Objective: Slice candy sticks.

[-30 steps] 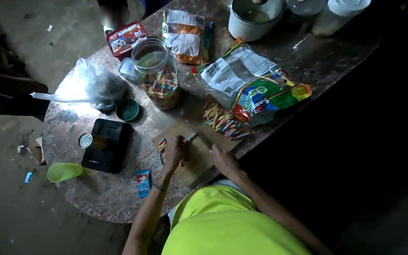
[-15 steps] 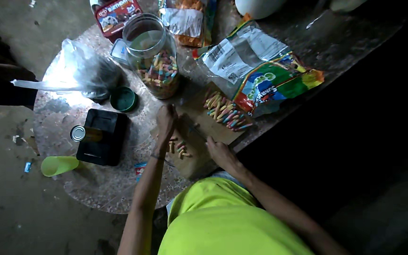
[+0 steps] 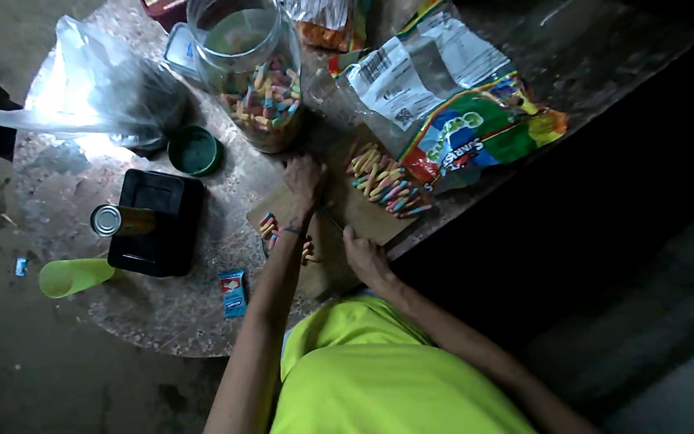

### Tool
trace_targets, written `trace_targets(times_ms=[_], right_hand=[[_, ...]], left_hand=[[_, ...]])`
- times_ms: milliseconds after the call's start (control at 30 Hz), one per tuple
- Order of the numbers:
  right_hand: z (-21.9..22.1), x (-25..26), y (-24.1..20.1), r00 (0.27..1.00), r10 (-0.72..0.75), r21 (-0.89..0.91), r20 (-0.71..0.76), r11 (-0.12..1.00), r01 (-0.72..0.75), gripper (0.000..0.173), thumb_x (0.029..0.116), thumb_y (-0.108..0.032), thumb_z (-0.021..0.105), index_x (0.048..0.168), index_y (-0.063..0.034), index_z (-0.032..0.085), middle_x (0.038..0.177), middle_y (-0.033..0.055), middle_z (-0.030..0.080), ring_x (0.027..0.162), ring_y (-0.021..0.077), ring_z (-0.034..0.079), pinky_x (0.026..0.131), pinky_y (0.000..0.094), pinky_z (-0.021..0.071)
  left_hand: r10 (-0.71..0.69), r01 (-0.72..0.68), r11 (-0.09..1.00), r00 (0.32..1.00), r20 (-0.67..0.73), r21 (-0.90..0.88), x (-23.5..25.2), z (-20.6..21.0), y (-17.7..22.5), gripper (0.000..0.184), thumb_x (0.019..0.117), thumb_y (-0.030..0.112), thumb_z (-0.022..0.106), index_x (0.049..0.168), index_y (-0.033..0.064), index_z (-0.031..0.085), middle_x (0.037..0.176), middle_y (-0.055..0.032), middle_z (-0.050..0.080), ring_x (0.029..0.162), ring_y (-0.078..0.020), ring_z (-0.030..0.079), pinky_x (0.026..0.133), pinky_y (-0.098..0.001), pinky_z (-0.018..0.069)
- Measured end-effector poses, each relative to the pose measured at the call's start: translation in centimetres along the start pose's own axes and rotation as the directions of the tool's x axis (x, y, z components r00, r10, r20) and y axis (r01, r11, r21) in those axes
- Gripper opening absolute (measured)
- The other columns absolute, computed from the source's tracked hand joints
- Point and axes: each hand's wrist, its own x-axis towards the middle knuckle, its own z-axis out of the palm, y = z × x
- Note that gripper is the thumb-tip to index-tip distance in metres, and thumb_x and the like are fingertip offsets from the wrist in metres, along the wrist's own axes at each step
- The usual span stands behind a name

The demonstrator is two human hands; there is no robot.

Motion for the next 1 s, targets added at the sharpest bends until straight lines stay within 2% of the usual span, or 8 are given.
trace_targets(times_ms=[133, 400, 500, 567, 733, 833, 933, 1000], right_hand=[[0.3, -0.3, -0.2, 1.000, 0.010, 0.009, 0.002, 1.000, -0.010, 0.044, 0.1111, -0.009, 0.034, 0.154, -0.0012, 0.037, 0.114, 0.0273, 0.069, 0.111, 0.0447, 0.068, 0.094, 0.0540, 0.0533], [-0.3, 0.5, -1.2, 1.000, 0.017, 0.027, 0.022, 0.999, -0.017, 0.044, 0.1109, -0.007, 0.036, 0.155, -0.0030, 0.036, 0.120, 0.0281, 0.067, 0.119, 0.0451, 0.064, 0.097, 0.0548, 0.0512], [0.3, 0.5, -0.1, 0.999, -0.016, 0.045, -0.044, 0.999, 0.018, 0.042, 0.1112, -0.011, 0.036, 0.152, -0.0022, 0.041, 0.113, 0.0279, 0.070, 0.110, 0.0463, 0.068, 0.091, 0.0563, 0.0543], [-0.3, 0.4, -0.7, 1.000, -0.018, 0.034, -0.007, 0.999, 0.019, 0.043, 0.1111, -0.009, 0.036, 0.154, -0.0023, 0.037, 0.117, 0.0285, 0.068, 0.114, 0.0463, 0.066, 0.094, 0.0565, 0.0528], [-0.6, 0.8, -1.0, 0.999, -0.034, 0.055, -0.001, 0.998, 0.034, 0.047, 0.1101, -0.007, 0.038, 0.157, -0.0036, 0.034, 0.120, 0.0287, 0.067, 0.117, 0.0463, 0.065, 0.096, 0.0562, 0.0521], [0.6, -0.1, 0.9, 0.999, -0.042, 0.042, -0.023, 0.998, 0.043, 0.046, 0.1108, -0.011, 0.037, 0.156, -0.0025, 0.036, 0.114, 0.0284, 0.069, 0.110, 0.0464, 0.068, 0.092, 0.0557, 0.0539], [-0.6, 0.3, 0.6, 0.998, -0.047, 0.055, 0.033, 0.997, 0.045, 0.045, 0.1116, -0.012, 0.035, 0.155, -0.0027, 0.034, 0.117, 0.0278, 0.068, 0.112, 0.0451, 0.067, 0.095, 0.0547, 0.0536], [-2.0, 1.6, 1.1, 0.990, -0.112, 0.164, 0.091, 0.982, 0.096, 0.044, 0.1127, -0.018, 0.035, 0.153, -0.0007, 0.037, 0.124, 0.0284, 0.065, 0.116, 0.0429, 0.066, 0.099, 0.0538, 0.0519]], left_hand=[[0.017, -0.016, 1.000, 0.998, -0.057, 0.022, 0.0, 0.4, 0.0, 0.043, 0.1026, 0.039, 0.046, 0.104, 0.0063, 0.075, 0.100, -0.0158, 0.076, 0.103, -0.0358, 0.071, 0.109, -0.0590, 0.0370], [0.066, -0.063, 0.993, 0.997, -0.032, 0.102, 1.0, 0.4, -0.6, 0.037, 0.0997, 0.035, 0.052, 0.105, 0.0073, 0.076, 0.106, -0.0148, 0.076, 0.111, -0.0370, 0.068, 0.111, -0.0623, 0.0336], [0.087, -0.077, 0.993, 0.991, -0.103, 0.091, 1.1, 0.8, -0.4, 0.035, 0.0995, 0.033, 0.052, 0.100, 0.0068, 0.076, 0.101, -0.0144, 0.076, 0.106, -0.0362, 0.069, 0.108, -0.0604, 0.0370], [0.062, -0.057, 0.995, 0.996, -0.058, 0.084, 0.9, 0.2, -0.3, 0.037, 0.1008, 0.034, 0.052, 0.104, 0.0062, 0.076, 0.102, -0.0155, 0.076, 0.105, -0.0366, 0.070, 0.111, -0.0613, 0.0344], [0.091, -0.098, 0.993, 0.991, 0.099, 0.060, 2.3, -0.1, -1.3, 0.043, 0.1026, 0.039, 0.052, 0.124, 0.0072, 0.071, 0.129, -0.0195, 0.068, 0.131, -0.0434, 0.055, 0.115, -0.0672, 0.0256], [0.118, -0.102, 0.992, 0.967, 0.226, -0.079, 0.7, -2.8, -2.1, 0.042, 0.1082, 0.034, 0.044, 0.128, 0.0055, 0.067, 0.127, -0.0204, 0.068, 0.125, -0.0406, 0.060, 0.110, -0.0623, 0.0373], [0.145, -0.096, 0.952, 0.978, 0.150, -0.291, -4.5, -6.4, -3.7, 0.039, 0.1110, 0.032, 0.043, 0.132, 0.0071, 0.064, 0.134, -0.0167, 0.063, 0.122, -0.0353, 0.062, 0.105, -0.0530, 0.0480], [0.071, -0.039, 0.925, 0.995, 0.073, -0.377, -7.1, -6.8, -4.5, 0.027, 0.1083, 0.021, 0.050, 0.125, 0.0050, 0.064, 0.127, -0.0197, 0.063, 0.107, -0.0369, 0.066, 0.089, -0.0539, 0.0553]])
